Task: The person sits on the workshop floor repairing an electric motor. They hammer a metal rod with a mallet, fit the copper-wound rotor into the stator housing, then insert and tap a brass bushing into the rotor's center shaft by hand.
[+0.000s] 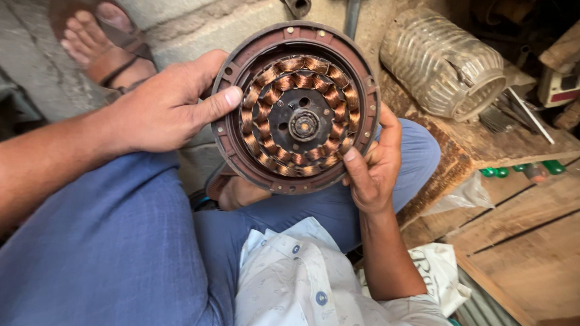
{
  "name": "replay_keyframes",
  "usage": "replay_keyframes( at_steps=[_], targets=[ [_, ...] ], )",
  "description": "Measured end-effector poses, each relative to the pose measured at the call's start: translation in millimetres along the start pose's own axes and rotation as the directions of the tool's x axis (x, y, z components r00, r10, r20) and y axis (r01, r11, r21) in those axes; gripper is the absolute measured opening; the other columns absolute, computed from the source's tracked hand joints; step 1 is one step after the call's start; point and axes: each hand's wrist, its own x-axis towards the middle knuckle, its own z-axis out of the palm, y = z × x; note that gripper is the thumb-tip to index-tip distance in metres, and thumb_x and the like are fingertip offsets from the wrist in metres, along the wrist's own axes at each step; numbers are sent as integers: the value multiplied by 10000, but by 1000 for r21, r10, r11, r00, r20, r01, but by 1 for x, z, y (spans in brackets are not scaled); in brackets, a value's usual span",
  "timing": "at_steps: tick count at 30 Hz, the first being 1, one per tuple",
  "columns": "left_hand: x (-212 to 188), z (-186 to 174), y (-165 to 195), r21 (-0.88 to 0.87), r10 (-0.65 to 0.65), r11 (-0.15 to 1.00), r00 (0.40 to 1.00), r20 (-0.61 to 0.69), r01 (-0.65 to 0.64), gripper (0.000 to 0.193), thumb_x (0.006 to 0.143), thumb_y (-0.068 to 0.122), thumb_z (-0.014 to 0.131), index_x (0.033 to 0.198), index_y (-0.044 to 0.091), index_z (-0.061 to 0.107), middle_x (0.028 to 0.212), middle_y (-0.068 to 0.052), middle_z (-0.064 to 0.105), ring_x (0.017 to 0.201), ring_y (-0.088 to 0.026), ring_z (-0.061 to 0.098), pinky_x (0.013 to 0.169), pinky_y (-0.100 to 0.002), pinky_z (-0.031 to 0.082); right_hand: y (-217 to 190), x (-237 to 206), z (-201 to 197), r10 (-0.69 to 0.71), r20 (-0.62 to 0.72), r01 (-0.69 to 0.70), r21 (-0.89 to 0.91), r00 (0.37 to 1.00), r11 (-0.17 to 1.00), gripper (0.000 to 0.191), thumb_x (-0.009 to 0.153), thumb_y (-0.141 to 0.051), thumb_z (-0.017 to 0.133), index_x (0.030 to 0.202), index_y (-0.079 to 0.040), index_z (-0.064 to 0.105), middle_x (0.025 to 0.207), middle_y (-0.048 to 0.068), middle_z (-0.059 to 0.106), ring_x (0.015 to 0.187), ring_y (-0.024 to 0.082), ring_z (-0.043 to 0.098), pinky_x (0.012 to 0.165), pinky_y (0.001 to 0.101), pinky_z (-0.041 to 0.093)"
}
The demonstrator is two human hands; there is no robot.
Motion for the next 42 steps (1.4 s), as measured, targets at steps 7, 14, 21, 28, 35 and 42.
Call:
replay_keyframes(
  at_steps=[7, 14, 21, 28, 35, 42],
  targets=[
    [15, 3, -13, 42, 30, 999, 996, -79, -27, 353, 1138, 360, 438, 1163, 24, 546, 977, -165, 621, 929, -275, 627, 843, -396, 510, 3, 12, 0, 69, -51, -68, 13, 996, 998, 959, 799, -46, 670, 1528, 29, 53, 1276, 138, 640, 1065, 119, 708, 953, 232, 579],
    [66, 14, -12, 128, 119, 986, 989, -87, -107, 402, 1135, 404, 425, 1215, 18, 504, 1018, -196, 630, 963, -335, 649, 827, -439, 504, 9, 18, -20, -256, -134, 265, 52, 957, 963, 815, 961, -82, 660, 1596, 43, 166, 1348, 173, 596, 1100, 156, 601, 1005, 278, 443],
    [104, 31, -14, 102, 95, 991, 993, -69, -88, 433, 1118, 440, 398, 1187, 28, 514, 987, -176, 658, 944, -323, 660, 815, -436, 510, 7, 19, -35, -382, -195, 384, -33, 903, 923, 745, 970, -33, 628, 1590, 74, 229, 1493, 212, 530, 1327, 233, 572, 1216, 366, 399],
    [100, 49, -36, 1, 35, 999, 997, -68, -35, 492, 1125, 477, 330, 1208, 37, 534, 1016, -151, 661, 961, -289, 652, 864, -405, 506, 11, 19, -42, -298, -196, 310, 33, 934, 950, 767, 953, 11, 627, 1600, 78, 221, 1438, 244, 580, 1265, 249, 613, 1177, 373, 428],
    [96, 45, -44, 24, 32, 999, 995, -91, -30, 509, 1131, 481, 317, 1209, 30, 539, 1043, -166, 640, 978, -284, 640, 883, -406, 495, 12, 24, -41, -275, -142, 285, 49, 951, 957, 846, 906, 16, 653, 1604, 58, 176, 1460, 228, 566, 1326, 256, 609, 1194, 379, 429],
    [89, 43, -44, -11, 49, 999, 994, -98, -50, 517, 1135, 483, 324, 1237, 20, 530, 1047, -131, 658, 1004, -238, 633, 919, -381, 489, 12, 23, -40, -249, -107, 257, 67, 962, 964, 883, 898, 18, 679, 1611, 39, 159, 1456, 219, 573, 1286, 221, 637, 1170, 341, 475]
  ],
)
